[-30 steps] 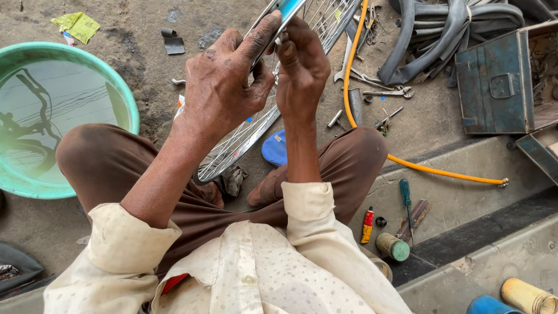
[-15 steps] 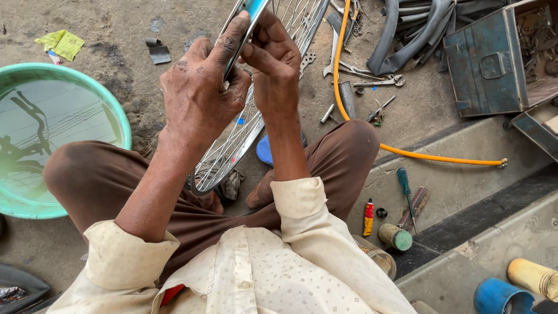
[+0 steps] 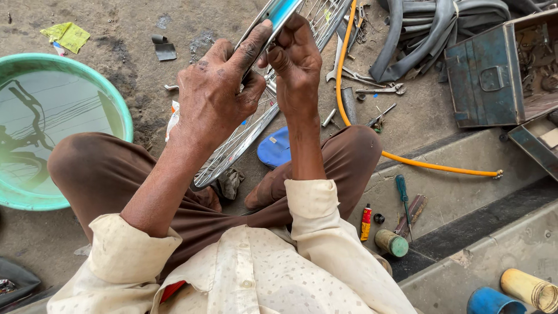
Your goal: The person sits on the ground and uses a wrench to tighten the spokes of a bicycle wheel. They rotate the wheel to access different sections and continue tightening the spokes methodically.
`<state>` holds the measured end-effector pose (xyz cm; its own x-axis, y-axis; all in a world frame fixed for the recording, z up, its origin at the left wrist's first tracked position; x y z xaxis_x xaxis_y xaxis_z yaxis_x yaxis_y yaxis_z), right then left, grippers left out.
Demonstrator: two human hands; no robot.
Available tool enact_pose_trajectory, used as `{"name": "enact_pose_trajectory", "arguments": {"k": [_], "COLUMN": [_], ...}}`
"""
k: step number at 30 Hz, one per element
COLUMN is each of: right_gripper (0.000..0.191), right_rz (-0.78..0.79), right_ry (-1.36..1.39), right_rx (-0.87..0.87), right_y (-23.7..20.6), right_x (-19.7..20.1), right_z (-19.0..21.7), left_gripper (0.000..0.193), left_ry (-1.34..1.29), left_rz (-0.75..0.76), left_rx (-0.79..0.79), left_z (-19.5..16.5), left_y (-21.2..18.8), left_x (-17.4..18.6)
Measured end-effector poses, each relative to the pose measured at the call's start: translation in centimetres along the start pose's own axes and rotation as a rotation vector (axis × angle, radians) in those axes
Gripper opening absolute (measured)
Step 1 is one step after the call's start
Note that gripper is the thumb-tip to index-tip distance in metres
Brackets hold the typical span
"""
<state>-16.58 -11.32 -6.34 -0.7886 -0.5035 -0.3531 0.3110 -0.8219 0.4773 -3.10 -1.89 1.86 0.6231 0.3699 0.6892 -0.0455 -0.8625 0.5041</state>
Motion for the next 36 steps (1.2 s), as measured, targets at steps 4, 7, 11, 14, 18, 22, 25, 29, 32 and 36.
{"name": "enact_pose_trajectory", "arguments": {"k": [4, 7, 11, 14, 18, 22, 25, 29, 32, 36], "right_gripper": [0.046, 0.038, 0.036, 0.038, 0.041, 0.024, 0.03, 0.031, 0.026, 0.031], "right_rz": [-0.142, -0.175, -0.018, 0.013, -0.029, -0.237, -0.457, -0.533, -0.53, -0.485], "right_ry": [-0.337, -0.532, -0.029, 0.342, 0.311, -0.208, -0.298, -0.241, -0.158, -0.053], "right_rx": [0.066, 0.091, -0.028, -0.107, -0.162, -0.029, 0.038, 0.092, 0.146, 0.192], "right_y": [1.0, 1.4, 1.4, 1.3, 1.6, 0.9, 0.0, 0.3, 0.9, 0.8], "right_x": [-0.4, -1.3, -1.4, -1.1, -0.8, -1.0, -1.4, -1.6, -1.0, -0.3], "right_z": [-0.7, -0.6, -0.3, 0.1, 0.0, 0.0, -0.1, 0.2, 0.9, 1.7], "left_gripper": [0.073, 0.074, 0.07, 0.066, 0.067, 0.068, 0.071, 0.075, 0.071, 0.071], "left_ry": [-0.002, -0.061, -0.103, -0.114, -0.094, -0.021, -0.002, -0.084, -0.111, -0.132], "left_rz": [0.012, -0.014, -0.033, -0.047, -0.019, -0.013, 0.071, 0.095, 0.059, 0.1], "left_rx": [0.012, -0.01, 0.007, -0.001, 0.016, 0.014, 0.098, 0.121, 0.078, 0.089], "left_z": [-0.2, -0.5, -0.2, 0.1, 0.6, 0.9, 0.9, -0.1, -1.1, -1.6], "left_y": [0.1, 0.2, 0.1, -0.1, -0.3, 0.4, 1.0, 2.2, 3.3, 3.6], "left_x": [-0.4, -0.4, 0.0, 0.5, 0.5, -0.2, -1.0, -1.1, -1.5, -3.0]}}
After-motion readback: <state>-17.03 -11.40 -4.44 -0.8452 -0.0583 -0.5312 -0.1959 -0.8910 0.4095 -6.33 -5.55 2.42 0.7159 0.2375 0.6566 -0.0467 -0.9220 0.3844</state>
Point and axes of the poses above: each hand's wrist, its own y-axis towards the middle knuckle, its own x-axis out of the back of the hand, z = x × y, the point moved 5 cm from there along y, towards the middle knuckle, and after that the axes turned 10 degrees about -y, right-handed, at the moved point
